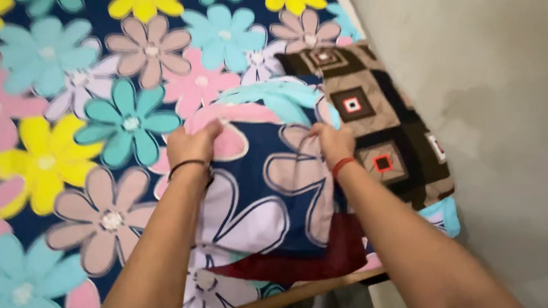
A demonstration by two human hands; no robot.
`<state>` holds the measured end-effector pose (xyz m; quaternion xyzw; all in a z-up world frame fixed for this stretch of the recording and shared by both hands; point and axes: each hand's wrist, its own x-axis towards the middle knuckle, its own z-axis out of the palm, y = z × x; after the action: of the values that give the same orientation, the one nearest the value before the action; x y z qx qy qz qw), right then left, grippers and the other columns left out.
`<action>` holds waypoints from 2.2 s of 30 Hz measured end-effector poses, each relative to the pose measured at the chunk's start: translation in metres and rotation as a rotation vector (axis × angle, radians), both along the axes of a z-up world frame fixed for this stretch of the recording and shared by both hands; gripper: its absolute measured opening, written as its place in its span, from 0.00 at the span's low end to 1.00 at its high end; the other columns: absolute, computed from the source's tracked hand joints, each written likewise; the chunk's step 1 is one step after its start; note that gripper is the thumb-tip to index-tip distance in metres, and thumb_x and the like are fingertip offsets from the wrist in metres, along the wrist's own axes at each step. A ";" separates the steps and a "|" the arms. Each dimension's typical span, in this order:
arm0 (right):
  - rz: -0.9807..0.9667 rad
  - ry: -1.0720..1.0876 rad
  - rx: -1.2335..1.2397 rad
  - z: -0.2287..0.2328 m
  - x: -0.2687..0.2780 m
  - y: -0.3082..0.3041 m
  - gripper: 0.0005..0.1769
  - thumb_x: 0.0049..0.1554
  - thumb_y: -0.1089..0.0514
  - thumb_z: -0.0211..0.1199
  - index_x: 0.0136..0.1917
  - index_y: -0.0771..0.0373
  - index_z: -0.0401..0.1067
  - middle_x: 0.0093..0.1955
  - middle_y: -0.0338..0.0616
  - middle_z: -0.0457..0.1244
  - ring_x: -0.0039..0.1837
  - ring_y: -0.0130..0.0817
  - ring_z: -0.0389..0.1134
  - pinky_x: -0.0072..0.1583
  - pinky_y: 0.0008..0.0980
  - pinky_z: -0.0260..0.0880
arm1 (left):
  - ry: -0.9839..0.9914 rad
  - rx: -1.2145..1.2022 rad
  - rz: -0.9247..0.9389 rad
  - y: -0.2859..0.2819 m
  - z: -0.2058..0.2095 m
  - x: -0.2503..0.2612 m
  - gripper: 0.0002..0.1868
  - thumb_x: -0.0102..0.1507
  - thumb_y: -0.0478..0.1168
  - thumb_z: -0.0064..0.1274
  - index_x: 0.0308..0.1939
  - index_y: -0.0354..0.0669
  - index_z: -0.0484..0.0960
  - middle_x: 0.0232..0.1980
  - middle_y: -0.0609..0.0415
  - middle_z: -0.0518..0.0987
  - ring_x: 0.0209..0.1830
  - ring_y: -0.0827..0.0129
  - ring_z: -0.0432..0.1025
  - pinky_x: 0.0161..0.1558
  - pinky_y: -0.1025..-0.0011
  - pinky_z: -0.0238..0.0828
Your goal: The person picks up several pillows from a sofa and places them onto a bed, arranging them into a stack.
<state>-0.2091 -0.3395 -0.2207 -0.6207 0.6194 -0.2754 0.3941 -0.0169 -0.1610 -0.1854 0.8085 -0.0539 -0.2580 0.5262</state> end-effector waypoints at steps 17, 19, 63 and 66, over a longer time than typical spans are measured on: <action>0.109 -0.409 -0.909 0.201 0.049 -0.272 0.13 0.45 0.56 0.58 0.29 0.70 0.69 0.30 0.49 0.66 0.34 0.36 0.66 0.40 0.36 0.65 | -0.404 -0.741 0.206 -0.221 0.181 0.020 0.20 0.47 0.49 0.58 0.37 0.38 0.81 0.35 0.45 0.83 0.34 0.59 0.77 0.39 0.68 0.70; 0.285 -0.536 -0.909 0.246 0.069 -0.345 0.20 0.53 0.48 0.55 0.39 0.70 0.72 0.38 0.54 0.67 0.42 0.41 0.66 0.47 0.36 0.66 | -0.467 -0.746 0.234 -0.290 0.204 0.048 0.24 0.52 0.52 0.56 0.42 0.36 0.79 0.40 0.44 0.82 0.39 0.56 0.76 0.45 0.66 0.70; 1.233 0.236 -0.405 0.130 0.156 -0.021 0.19 0.50 0.48 0.54 0.44 0.64 0.75 0.41 0.54 0.67 0.45 0.46 0.68 0.49 0.39 0.65 | -0.450 0.263 -0.068 -0.003 0.059 0.031 0.25 0.53 0.51 0.53 0.49 0.39 0.77 0.50 0.40 0.76 0.52 0.52 0.70 0.54 0.62 0.64; 1.365 0.244 -0.505 0.149 0.193 0.060 0.19 0.52 0.47 0.54 0.42 0.65 0.75 0.40 0.56 0.67 0.45 0.47 0.68 0.50 0.40 0.65 | -0.476 0.283 0.055 0.081 0.073 0.043 0.24 0.53 0.50 0.53 0.49 0.41 0.78 0.50 0.40 0.76 0.52 0.52 0.71 0.54 0.62 0.65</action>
<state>-0.0165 -0.2799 -0.0713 -0.9660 0.0523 -0.0321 0.2512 0.0264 -0.0799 -0.1128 0.9129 -0.1177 -0.0514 0.3875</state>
